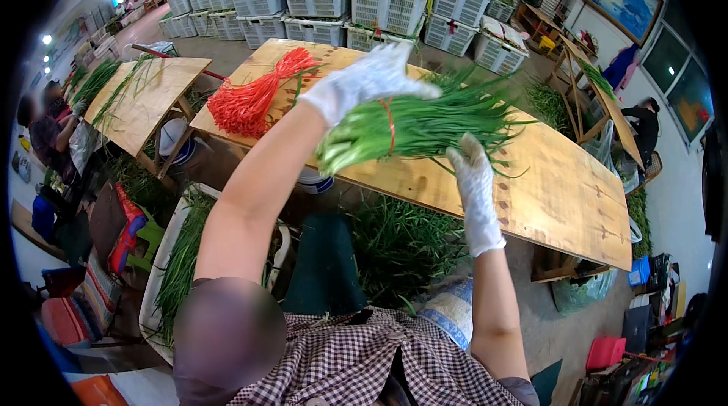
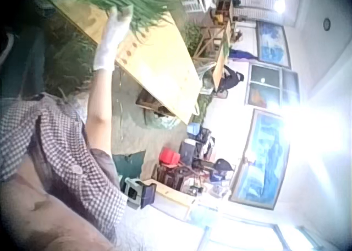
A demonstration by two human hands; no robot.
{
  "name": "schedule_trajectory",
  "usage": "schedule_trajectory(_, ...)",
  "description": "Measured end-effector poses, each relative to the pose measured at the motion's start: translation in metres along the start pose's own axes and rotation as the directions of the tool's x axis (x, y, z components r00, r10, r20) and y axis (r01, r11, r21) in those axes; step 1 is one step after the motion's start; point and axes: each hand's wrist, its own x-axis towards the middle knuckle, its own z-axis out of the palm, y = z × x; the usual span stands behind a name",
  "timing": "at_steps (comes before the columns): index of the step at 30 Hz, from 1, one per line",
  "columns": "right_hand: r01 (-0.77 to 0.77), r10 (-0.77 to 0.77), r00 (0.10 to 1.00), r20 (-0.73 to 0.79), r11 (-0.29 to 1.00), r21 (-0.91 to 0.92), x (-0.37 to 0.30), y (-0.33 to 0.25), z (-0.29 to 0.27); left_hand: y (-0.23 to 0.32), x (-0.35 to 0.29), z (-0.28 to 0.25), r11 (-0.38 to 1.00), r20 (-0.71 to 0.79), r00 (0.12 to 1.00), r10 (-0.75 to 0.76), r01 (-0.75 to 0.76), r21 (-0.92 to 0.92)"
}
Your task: The person gathers green chives from a crate, aligns the stalks on a wooden table, secures the bunch with a red tie, and places the bundle onto a stack on the floor.
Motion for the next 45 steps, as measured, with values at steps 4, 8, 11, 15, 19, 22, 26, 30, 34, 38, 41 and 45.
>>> schedule_trajectory(4,0.092,-0.026,0.992,0.123,0.817,-0.569,-0.035,0.016,0.040,-0.015,-0.036,0.008,0.931,0.285,0.930,-0.231,0.126,0.343)
schedule_trajectory(8,0.159,-0.075,0.986,0.147,0.664,-0.730,-0.029,0.014,0.084,-0.030,-0.048,0.044,0.834,0.289,0.911,-0.296,0.098,0.543)
schedule_trajectory(11,0.191,-0.176,0.979,0.101,0.631,-0.752,-0.019,0.012,0.111,-0.045,-0.045,0.040,0.899,0.317,0.899,-0.303,0.159,0.407)
schedule_trajectory(15,0.227,-0.230,0.968,0.101,0.629,-0.744,-0.001,0.005,0.122,-0.057,-0.040,0.037,0.925,0.324,0.896,-0.303,0.196,0.325)
schedule_trajectory(19,0.111,-0.173,0.985,0.008,0.597,-0.795,0.021,0.014,0.104,-0.055,-0.041,0.052,0.920,0.269,0.926,-0.264,0.157,0.359)
schedule_trajectory(22,0.164,-0.160,0.985,0.064,0.762,-0.626,0.019,-0.015,0.085,-0.045,-0.058,0.056,0.863,0.189,0.945,-0.268,0.148,0.483)
schedule_trajectory(26,0.113,-0.046,0.989,0.140,0.844,-0.525,0.030,-0.058,0.111,-0.034,-0.077,0.081,0.727,0.075,0.969,-0.233,0.122,0.676)
schedule_trajectory(30,-0.101,0.094,0.971,0.218,0.995,0.023,0.060,-0.020,0.115,-0.025,-0.080,0.112,0.595,-0.094,0.981,-0.170,0.179,0.784)
schedule_trajectory(34,-0.452,0.235,0.891,0.389,0.541,0.709,0.057,0.012,0.074,-0.010,-0.099,0.106,0.727,-0.051,0.995,-0.086,0.098,0.680)
schedule_trajectory(38,-0.364,0.144,0.897,0.419,0.777,0.513,0.034,-0.008,0.080,-0.056,-0.110,0.024,0.947,-0.274,0.961,-0.032,-0.058,-0.316)
schedule_trajectory(41,-0.415,0.145,0.860,0.489,0.757,0.505,0.046,0.001,0.073,-0.067,-0.099,-0.012,0.964,-0.350,0.926,-0.142,0.050,-0.259)
schedule_trajectory(45,-0.351,0.170,0.893,0.416,0.841,0.411,0.039,-0.011,0.072,-0.015,-0.080,-0.004,0.971,0.032,0.983,-0.179,0.171,0.169)
